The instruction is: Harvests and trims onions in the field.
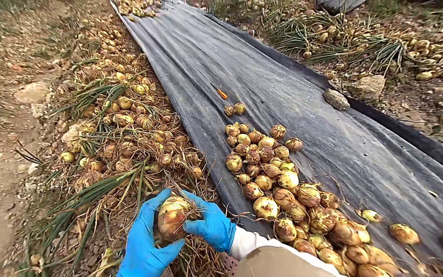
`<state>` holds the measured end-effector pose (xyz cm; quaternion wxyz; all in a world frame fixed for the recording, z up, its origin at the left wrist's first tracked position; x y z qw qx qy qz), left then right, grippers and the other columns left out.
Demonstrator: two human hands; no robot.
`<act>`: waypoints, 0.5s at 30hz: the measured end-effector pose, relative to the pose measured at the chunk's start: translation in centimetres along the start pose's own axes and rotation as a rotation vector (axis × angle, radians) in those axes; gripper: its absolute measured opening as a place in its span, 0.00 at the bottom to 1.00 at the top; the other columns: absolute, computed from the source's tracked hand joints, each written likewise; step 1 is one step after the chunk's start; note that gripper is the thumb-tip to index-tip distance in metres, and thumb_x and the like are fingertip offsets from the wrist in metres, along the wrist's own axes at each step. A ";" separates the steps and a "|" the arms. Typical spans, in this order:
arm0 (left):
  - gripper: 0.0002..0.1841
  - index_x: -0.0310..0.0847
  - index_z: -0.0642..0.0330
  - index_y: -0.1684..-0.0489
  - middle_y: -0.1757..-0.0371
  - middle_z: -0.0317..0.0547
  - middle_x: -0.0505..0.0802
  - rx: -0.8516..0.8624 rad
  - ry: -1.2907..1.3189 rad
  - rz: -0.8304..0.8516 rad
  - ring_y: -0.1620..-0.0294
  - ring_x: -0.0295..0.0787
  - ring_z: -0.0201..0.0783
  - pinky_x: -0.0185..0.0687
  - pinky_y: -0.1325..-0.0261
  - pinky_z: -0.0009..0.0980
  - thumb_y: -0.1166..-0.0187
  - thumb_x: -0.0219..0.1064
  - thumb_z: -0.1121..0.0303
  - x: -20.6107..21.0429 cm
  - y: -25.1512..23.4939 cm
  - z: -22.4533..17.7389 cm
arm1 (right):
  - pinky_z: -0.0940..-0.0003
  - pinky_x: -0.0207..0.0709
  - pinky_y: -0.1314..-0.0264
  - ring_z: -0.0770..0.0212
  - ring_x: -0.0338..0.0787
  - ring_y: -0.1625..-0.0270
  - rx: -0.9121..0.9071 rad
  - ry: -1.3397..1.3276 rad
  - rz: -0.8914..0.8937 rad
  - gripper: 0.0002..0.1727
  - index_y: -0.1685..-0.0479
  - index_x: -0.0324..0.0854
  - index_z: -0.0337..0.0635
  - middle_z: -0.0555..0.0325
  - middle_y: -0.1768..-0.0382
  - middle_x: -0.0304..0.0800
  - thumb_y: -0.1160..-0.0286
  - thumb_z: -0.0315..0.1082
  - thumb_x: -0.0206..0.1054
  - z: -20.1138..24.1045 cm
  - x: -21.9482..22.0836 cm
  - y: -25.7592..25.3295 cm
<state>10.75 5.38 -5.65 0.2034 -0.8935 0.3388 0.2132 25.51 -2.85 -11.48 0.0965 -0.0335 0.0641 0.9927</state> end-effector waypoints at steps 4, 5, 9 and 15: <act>0.61 0.67 0.51 0.11 0.18 0.50 0.77 -0.018 -0.047 0.058 0.19 0.75 0.41 0.76 0.19 0.39 0.60 0.89 0.46 1.5 0.9 0.1 | 0.57 0.83 0.34 0.65 0.91 0.40 -0.133 -0.078 -0.101 0.45 0.21 0.76 0.39 0.50 0.40 0.92 0.20 0.69 0.50 -0.3 0.1 0.8; 0.63 0.65 0.51 0.10 0.17 0.51 0.77 -0.039 -0.045 0.078 0.19 0.75 0.40 0.76 0.18 0.38 0.62 0.90 0.49 1.6 1.1 0.4 | 0.54 0.83 0.32 0.64 0.91 0.38 -0.168 -0.010 -0.121 0.45 0.21 0.77 0.41 0.51 0.38 0.92 0.18 0.70 0.45 -0.4 0.0 0.9; 0.55 0.73 0.61 0.19 0.34 0.41 0.93 -0.292 0.209 0.170 0.36 0.91 0.32 0.90 0.32 0.32 0.59 0.92 0.55 1.9 2.7 1.4 | 0.43 0.87 0.48 0.54 0.96 0.46 -0.337 0.409 -0.188 0.36 0.20 0.78 0.46 0.50 0.44 0.96 0.10 0.60 0.41 0.4 -1.0 1.2; 0.26 0.82 0.54 0.49 0.70 0.36 0.92 -0.701 0.740 0.217 0.85 0.77 0.24 0.72 0.85 0.20 0.41 0.86 0.52 4.5 6.1 1.9 | 0.39 0.84 0.52 0.47 0.95 0.50 -0.294 0.555 0.082 0.33 0.15 0.72 0.52 0.48 0.51 0.95 0.08 0.58 0.39 -0.3 -1.4 0.7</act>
Point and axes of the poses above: each hand's wrist, its own y-axis away from the middle knuckle, its own x-axis out of the palm, z = x × y, the point moved 7 cm from there along -y, towards the middle knuckle
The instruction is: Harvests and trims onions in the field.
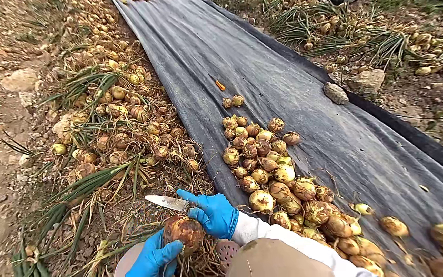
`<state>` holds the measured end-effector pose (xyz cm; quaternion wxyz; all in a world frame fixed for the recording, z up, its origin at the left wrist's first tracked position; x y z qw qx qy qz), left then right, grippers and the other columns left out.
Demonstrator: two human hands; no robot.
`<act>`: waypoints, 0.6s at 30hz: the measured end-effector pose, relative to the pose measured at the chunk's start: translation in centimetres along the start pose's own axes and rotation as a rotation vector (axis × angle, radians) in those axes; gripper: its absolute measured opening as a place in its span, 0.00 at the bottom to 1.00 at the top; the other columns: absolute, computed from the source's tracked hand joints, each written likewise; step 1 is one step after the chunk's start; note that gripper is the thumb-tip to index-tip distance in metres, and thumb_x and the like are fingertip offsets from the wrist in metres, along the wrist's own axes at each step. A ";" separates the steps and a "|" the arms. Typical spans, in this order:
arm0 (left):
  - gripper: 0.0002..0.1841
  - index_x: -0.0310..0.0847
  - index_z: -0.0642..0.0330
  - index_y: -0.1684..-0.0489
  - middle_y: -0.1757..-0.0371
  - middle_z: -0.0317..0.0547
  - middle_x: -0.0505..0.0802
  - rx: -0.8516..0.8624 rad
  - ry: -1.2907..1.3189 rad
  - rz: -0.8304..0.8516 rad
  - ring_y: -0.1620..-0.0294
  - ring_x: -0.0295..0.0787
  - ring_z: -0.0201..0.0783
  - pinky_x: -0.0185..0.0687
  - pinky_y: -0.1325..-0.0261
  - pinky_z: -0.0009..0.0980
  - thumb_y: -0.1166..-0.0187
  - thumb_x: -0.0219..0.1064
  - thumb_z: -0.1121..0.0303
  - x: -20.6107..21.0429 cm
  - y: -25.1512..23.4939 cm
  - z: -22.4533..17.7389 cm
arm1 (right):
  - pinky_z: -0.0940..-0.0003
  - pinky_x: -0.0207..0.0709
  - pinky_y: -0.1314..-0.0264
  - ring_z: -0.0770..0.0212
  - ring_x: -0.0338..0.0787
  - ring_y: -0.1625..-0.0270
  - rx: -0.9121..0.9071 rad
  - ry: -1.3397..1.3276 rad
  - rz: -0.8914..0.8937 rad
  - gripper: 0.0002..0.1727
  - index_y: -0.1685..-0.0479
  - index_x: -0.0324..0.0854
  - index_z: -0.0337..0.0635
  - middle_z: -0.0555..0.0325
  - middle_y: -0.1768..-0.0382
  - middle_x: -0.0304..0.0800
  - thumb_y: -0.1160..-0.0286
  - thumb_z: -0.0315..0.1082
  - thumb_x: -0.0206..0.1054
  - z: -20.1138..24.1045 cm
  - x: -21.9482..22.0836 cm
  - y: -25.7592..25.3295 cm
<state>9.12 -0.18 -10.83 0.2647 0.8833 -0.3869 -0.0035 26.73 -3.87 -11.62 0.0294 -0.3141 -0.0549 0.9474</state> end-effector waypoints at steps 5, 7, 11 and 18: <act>0.28 0.84 0.54 0.48 0.71 0.31 0.92 0.032 -0.308 -0.109 0.81 0.81 0.23 0.79 0.78 0.22 0.41 0.83 0.47 -0.3 0.3 -0.9 | 0.39 0.82 0.44 0.49 0.94 0.47 0.090 -0.181 -0.001 0.33 0.25 0.83 0.48 0.46 0.52 0.96 0.08 0.56 0.41 -0.4 0.2 1.0; 0.19 0.84 0.46 0.70 0.85 0.29 0.82 -0.073 -0.089 0.000 0.92 0.67 0.21 0.63 0.90 0.19 0.24 0.69 0.41 0.3 0.6 0.2 | 0.43 0.87 0.55 0.52 0.96 0.54 -0.094 -0.113 -0.182 0.30 0.21 0.79 0.48 0.49 0.53 0.97 0.06 0.53 0.42 -0.3 -0.2 1.6; 0.16 0.86 0.50 0.65 0.83 0.29 0.84 -0.044 0.027 -0.100 0.90 0.69 0.21 0.67 0.87 0.18 0.12 0.57 0.55 0.9 0.6 0.3 | 0.47 0.88 0.55 0.57 0.96 0.55 0.012 -0.169 -0.220 0.30 0.22 0.81 0.52 0.53 0.52 0.97 0.08 0.57 0.46 -0.7 -0.6 2.4; 0.19 0.87 0.56 0.53 0.70 0.35 0.94 -0.038 -0.087 -0.042 0.86 0.76 0.22 0.73 0.84 0.19 0.45 0.81 0.75 0.6 0.1 0.5 | 0.83 0.71 0.87 0.78 0.73 0.89 0.265 -1.914 0.341 0.26 0.27 0.79 0.52 0.74 0.84 0.75 0.12 0.53 0.47 -2.1 1.7 4.6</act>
Point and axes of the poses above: each hand's wrist, its own y-axis away from the middle knuckle, its own x-axis out of the palm, z = x × y, the point moved 7 cm from there along -y, towards the middle knuckle
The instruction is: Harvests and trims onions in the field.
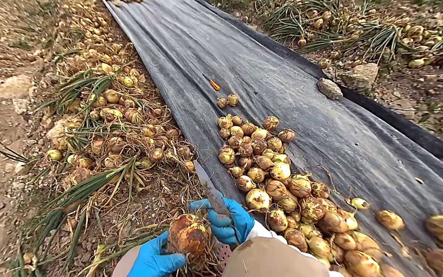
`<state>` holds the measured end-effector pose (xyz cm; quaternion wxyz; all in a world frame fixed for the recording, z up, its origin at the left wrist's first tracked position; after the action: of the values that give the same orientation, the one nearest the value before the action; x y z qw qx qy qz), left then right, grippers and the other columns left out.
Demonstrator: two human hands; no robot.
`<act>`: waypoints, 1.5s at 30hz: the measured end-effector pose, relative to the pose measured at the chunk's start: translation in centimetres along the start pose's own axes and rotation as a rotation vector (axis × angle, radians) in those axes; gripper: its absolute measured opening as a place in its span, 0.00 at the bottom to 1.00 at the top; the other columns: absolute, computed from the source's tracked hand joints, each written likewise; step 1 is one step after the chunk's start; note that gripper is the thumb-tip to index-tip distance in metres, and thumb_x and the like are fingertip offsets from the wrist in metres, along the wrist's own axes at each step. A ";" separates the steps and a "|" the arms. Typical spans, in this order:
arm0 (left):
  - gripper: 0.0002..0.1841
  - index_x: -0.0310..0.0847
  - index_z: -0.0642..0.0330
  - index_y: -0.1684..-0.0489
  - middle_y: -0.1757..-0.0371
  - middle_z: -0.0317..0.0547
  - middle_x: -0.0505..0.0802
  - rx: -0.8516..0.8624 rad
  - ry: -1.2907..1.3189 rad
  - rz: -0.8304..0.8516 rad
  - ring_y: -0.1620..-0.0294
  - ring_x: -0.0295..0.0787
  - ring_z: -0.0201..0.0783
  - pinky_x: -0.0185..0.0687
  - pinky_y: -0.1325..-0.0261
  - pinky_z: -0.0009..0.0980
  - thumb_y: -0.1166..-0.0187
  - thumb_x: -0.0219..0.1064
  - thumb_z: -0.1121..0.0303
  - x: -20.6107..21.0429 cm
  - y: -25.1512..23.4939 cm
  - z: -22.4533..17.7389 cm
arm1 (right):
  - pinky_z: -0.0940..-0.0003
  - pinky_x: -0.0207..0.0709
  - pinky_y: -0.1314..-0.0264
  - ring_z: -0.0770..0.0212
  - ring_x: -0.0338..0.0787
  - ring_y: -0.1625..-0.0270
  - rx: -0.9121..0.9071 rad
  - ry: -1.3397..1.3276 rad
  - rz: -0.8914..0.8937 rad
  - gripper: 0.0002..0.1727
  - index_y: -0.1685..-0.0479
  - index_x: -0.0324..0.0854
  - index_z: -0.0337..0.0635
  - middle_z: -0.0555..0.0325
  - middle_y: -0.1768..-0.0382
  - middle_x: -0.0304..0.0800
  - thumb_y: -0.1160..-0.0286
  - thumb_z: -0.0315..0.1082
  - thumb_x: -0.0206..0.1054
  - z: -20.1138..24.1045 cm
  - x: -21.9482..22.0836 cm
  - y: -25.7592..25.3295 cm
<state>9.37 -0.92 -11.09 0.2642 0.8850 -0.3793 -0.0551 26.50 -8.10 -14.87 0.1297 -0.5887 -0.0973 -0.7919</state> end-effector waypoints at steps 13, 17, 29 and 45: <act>0.15 0.91 0.50 0.51 0.71 0.31 0.95 0.029 -0.910 -0.246 0.70 0.91 0.33 0.88 0.59 0.41 0.10 0.58 0.56 1.2 -2.0 -2.4 | 0.56 0.74 0.68 0.60 0.76 0.76 0.385 1.131 -0.667 0.42 0.55 0.82 0.43 0.57 0.75 0.76 0.15 0.73 0.37 -3.7 -4.5 -0.7; 0.21 0.92 0.57 0.51 0.64 0.50 0.95 -0.016 -1.146 -0.037 0.57 0.94 0.50 0.84 0.46 0.57 0.11 0.57 0.52 4.1 -3.7 -0.3 | 0.63 0.73 0.75 0.64 0.72 0.83 0.397 0.803 -0.859 0.44 0.57 0.81 0.46 0.63 0.81 0.73 0.17 0.75 0.32 -3.8 -5.5 0.4; 0.19 0.86 0.50 0.29 0.35 0.52 0.92 -0.068 -1.211 -0.275 0.30 0.87 0.53 0.75 0.24 0.60 0.12 0.63 0.56 -1.3 -20.6 -1.9 | 0.41 0.82 0.33 0.54 0.91 0.33 -0.227 1.603 -1.124 0.43 0.05 0.56 0.60 0.55 0.26 0.85 0.16 0.70 0.34 11.3 -5.4 6.5; 0.48 0.71 0.56 0.19 0.29 0.56 0.85 0.257 -0.371 -0.438 0.29 0.83 0.50 0.82 0.29 0.53 0.50 0.90 0.74 -3.7 -22.6 1.3 | 0.54 0.82 0.50 0.62 0.89 0.59 0.158 1.153 -0.942 0.29 0.31 0.85 0.57 0.58 0.57 0.93 0.18 0.64 0.57 -0.9 -8.6 6.7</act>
<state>20.89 14.11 -24.11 0.0582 0.9467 -0.2252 -0.2229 30.16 -13.93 -23.31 -0.1509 0.0348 -0.3123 -0.9373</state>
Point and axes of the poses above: each hand's wrist, its own y-axis away from the middle knuckle, its own x-axis out of the palm, z = x × y, the point moved 7 cm from there along -y, towards the middle knuckle
